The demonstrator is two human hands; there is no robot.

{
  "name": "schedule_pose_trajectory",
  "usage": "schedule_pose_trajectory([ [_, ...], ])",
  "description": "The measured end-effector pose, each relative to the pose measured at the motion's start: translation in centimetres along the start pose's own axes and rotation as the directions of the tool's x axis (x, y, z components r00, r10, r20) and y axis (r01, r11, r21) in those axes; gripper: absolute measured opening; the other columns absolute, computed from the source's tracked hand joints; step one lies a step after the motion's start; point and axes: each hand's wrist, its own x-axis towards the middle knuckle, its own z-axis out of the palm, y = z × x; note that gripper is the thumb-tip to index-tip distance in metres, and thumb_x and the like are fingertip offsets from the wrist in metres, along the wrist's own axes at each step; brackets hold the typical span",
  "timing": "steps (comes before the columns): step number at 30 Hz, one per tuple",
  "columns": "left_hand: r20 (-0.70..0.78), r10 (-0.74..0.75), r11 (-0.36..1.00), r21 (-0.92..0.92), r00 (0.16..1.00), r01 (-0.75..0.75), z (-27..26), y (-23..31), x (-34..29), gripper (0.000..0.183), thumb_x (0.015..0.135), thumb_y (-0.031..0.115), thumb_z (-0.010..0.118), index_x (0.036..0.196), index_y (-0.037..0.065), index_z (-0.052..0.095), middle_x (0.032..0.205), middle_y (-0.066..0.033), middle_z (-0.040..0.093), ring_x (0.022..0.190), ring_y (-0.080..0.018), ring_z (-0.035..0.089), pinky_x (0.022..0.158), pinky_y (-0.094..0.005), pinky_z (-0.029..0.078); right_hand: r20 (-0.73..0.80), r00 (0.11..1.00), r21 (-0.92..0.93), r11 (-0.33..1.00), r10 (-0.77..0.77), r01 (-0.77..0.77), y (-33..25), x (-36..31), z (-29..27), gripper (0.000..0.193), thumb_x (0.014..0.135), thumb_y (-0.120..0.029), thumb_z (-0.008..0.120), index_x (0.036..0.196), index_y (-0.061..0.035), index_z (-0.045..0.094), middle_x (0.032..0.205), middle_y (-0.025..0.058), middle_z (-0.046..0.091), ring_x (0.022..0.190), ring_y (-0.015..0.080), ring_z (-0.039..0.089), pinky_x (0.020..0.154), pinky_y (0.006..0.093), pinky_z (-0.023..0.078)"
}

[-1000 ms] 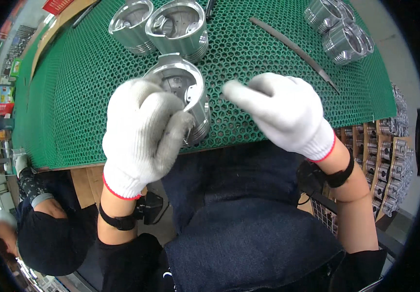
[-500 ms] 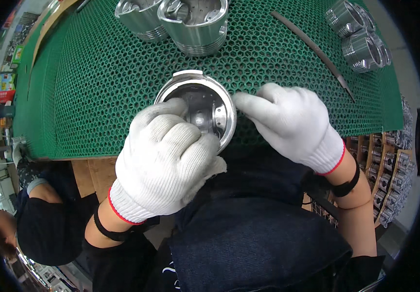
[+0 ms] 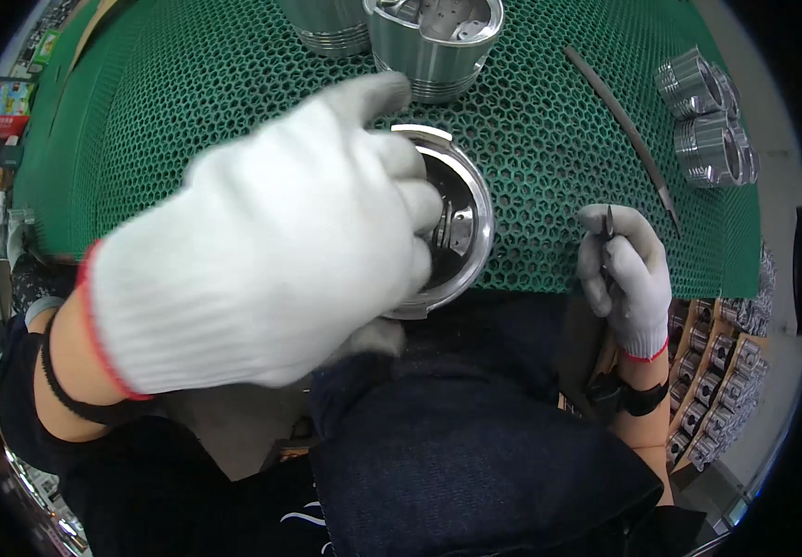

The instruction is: Manually filing the inner edges of metal pistons at a workstation to deburr or smooth them.

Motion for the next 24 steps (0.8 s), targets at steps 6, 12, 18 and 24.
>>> schedule_pose_trajectory([
  [6, -0.285, 0.173, 0.798, 0.601, 0.943, 0.035, 0.6, -1.1, 5.4, 0.036, 0.061, 0.008, 0.073, 0.097, 0.009, 0.067, 0.098, -0.0098, 0.063, 0.094, -0.0305, 0.062, 0.08, -0.0403, 0.051, -0.009, 1.0, -0.017, 1.0, -0.013, 0.013, 0.6, -0.1, -0.8, 0.034, 0.089, -0.012, 0.047, 0.117, 0.004, 0.058, 0.071, 0.0075, 0.06, 0.046, 0.0055, 0.045, 0.041, 0.0187, 0.035],
  [12, -0.459, 0.159, 0.896, 0.439, 0.874, 0.068, 0.6, -2.1, 3.0, 0.046, 0.065, 0.003, 0.069, 0.11, 0.008, 0.066, 0.105, -0.011, 0.064, 0.097, -0.0298, 0.062, 0.085, -0.0426, 0.051, -0.174, 0.981, -0.477, 0.879, -0.085, -0.008, -1.2, -0.8, -2.1, 0.033, 0.09, -0.015, 0.057, 0.12, -0.0019, 0.061, 0.095, 0.0066, 0.067, 0.07, 0.0087, 0.059, 0.06, 0.0231, 0.048],
  [18, -0.374, -0.366, 0.884, 0.145, 0.852, 0.444, 5.7, 2.6, -3.6, 0.055, 0.074, 0.001, 0.06, 0.129, 0.003, 0.054, 0.095, -0.0115, 0.062, 0.091, -0.0299, 0.061, 0.095, -0.0482, 0.045, -0.057, 0.864, -0.978, -0.144, -0.501, -0.148, -0.2, 3.3, -11.2, 0.042, 0.088, -0.036, 0.063, 0.128, -0.0211, 0.058, 0.106, 0.0154, 0.061, 0.088, 0.0355, 0.065, 0.075, 0.0412, 0.053],
  [24, 0.063, -0.61, 0.01, -0.996, 0.79, 0.087, 5.9, 8.7, -5.2, 0.092, 0.074, -0.001, 0.066, 0.15, -0.006, 0.014, 0.097, -0.0193, 0.066, 0.09, -0.0254, 0.065, 0.087, -0.0399, 0.048, 0.03, 0.907, -0.998, 0.034, -0.42, 0.049, 1.9, -0.5, -7.8, 0.051, 0.081, -0.029, 0.071, 0.128, -0.0135, 0.057, 0.089, 0.013, 0.056, 0.077, 0.0321, 0.062, 0.067, 0.041, 0.05],
])
